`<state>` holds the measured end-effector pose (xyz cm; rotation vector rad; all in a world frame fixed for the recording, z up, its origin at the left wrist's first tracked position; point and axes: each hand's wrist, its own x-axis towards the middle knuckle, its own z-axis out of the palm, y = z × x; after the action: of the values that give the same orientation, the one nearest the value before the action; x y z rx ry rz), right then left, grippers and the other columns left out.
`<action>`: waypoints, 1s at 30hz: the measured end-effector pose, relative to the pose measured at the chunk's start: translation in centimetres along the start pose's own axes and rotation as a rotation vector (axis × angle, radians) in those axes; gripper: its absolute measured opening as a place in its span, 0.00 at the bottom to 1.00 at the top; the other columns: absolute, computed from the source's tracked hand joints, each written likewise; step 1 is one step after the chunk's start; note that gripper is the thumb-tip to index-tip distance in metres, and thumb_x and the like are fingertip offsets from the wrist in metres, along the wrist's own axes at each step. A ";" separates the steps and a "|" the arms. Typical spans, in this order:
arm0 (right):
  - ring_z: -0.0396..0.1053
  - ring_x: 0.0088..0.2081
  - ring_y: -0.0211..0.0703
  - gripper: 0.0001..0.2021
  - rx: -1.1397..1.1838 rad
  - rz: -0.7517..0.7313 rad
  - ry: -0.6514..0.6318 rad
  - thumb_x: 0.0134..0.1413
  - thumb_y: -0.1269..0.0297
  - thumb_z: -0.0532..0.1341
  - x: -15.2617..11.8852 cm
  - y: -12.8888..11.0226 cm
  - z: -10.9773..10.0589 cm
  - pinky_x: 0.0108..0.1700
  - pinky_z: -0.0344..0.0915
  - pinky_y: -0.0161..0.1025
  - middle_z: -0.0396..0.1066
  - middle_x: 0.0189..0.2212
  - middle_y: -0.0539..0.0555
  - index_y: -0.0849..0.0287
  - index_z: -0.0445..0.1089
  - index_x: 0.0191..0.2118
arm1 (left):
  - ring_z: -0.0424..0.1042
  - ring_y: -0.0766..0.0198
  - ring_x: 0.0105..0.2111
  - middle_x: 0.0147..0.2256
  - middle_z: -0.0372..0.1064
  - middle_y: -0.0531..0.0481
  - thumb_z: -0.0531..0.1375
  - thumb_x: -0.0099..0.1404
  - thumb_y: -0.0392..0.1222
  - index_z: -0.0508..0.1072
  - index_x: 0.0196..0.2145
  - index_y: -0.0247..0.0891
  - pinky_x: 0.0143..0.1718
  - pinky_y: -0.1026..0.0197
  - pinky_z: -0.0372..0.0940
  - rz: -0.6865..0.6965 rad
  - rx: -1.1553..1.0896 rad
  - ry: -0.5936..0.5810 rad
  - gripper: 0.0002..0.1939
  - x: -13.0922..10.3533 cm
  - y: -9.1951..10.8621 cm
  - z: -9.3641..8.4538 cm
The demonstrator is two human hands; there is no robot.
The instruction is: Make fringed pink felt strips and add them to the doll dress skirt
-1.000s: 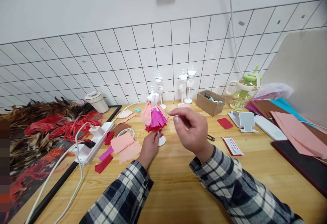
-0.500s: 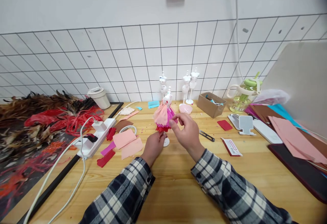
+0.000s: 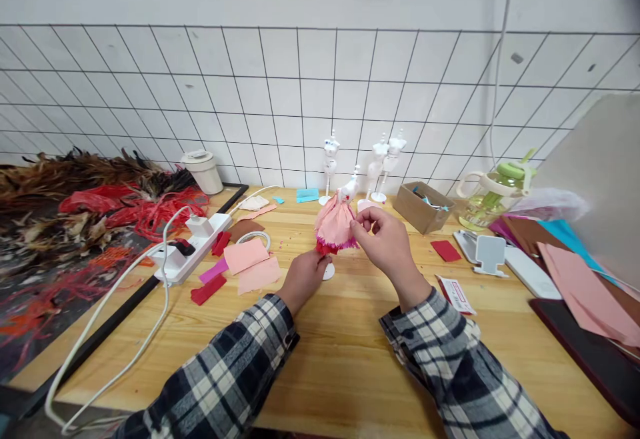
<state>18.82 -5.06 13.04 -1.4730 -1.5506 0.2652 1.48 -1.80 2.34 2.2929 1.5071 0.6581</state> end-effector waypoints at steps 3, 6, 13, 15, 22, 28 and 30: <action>0.60 0.26 0.37 0.06 -0.059 -0.046 0.001 0.48 0.62 0.58 -0.1 0.0 0.2 0.28 0.53 0.34 0.64 0.22 0.47 0.56 0.67 0.25 | 0.72 0.59 0.32 0.31 0.75 0.45 0.52 0.67 0.46 0.75 0.34 0.37 0.31 0.63 0.55 -0.011 0.027 -0.009 0.14 0.0 0.1 -0.1; 0.62 0.27 0.37 0.06 -0.123 -0.081 0.021 0.49 0.62 0.59 -0.2 0.2 0.5 0.30 0.54 0.35 0.65 0.23 0.47 0.56 0.67 0.26 | 0.72 0.59 0.32 0.31 0.75 0.44 0.52 0.67 0.47 0.75 0.33 0.36 0.31 0.62 0.56 -0.031 0.033 -0.033 0.16 -0.1 0.2 -0.1; 0.66 0.34 0.43 0.07 -0.074 -0.340 0.220 0.51 0.63 0.59 -0.8 0.0 0.3 0.37 0.62 0.40 0.68 0.32 0.53 0.56 0.69 0.37 | 0.73 0.57 0.35 0.34 0.76 0.44 0.51 0.67 0.47 0.75 0.36 0.37 0.33 0.62 0.57 -0.003 0.016 -0.049 0.15 -0.1 0.1 0.0; 0.66 0.38 0.45 0.07 -0.116 -0.511 0.256 0.51 0.65 0.59 -1.0 -0.1 0.4 0.42 0.62 0.43 0.70 0.36 0.55 0.55 0.72 0.37 | 0.73 0.57 0.35 0.34 0.76 0.45 0.51 0.67 0.46 0.75 0.36 0.37 0.33 0.62 0.58 0.018 0.020 -0.044 0.15 -0.2 0.1 0.0; 0.64 0.41 0.47 0.11 -0.285 -0.782 0.139 0.50 0.68 0.61 -1.7 0.4 0.8 0.46 0.60 0.46 0.74 0.41 0.51 0.52 0.75 0.40 | 0.73 0.58 0.34 0.34 0.76 0.46 0.50 0.68 0.45 0.73 0.36 0.38 0.32 0.62 0.58 0.084 0.039 -0.005 0.14 -0.2 0.1 0.2; 0.66 0.42 0.48 0.17 -0.296 -0.780 0.160 0.50 0.69 0.61 -2.2 0.1 0.4 0.47 0.60 0.48 0.74 0.45 0.51 0.50 0.73 0.47 | 0.73 0.58 0.35 0.34 0.76 0.46 0.50 0.68 0.45 0.74 0.37 0.38 0.33 0.62 0.58 0.062 0.007 0.012 0.14 -0.4 0.0 -0.1; 0.67 0.42 0.47 0.18 -0.220 -0.766 0.223 0.49 0.71 0.60 -3.1 0.3 0.4 0.46 0.61 0.46 0.73 0.44 0.52 0.50 0.72 0.47 | 0.73 0.58 0.35 0.35 0.76 0.45 0.51 0.68 0.46 0.74 0.38 0.38 0.34 0.62 0.59 0.020 -0.018 0.032 0.14 -0.1 -0.3 -0.1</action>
<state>18.23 -7.49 11.15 -0.9229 -1.8669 -0.5125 1.13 -1.78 2.27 2.2970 1.4885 0.7146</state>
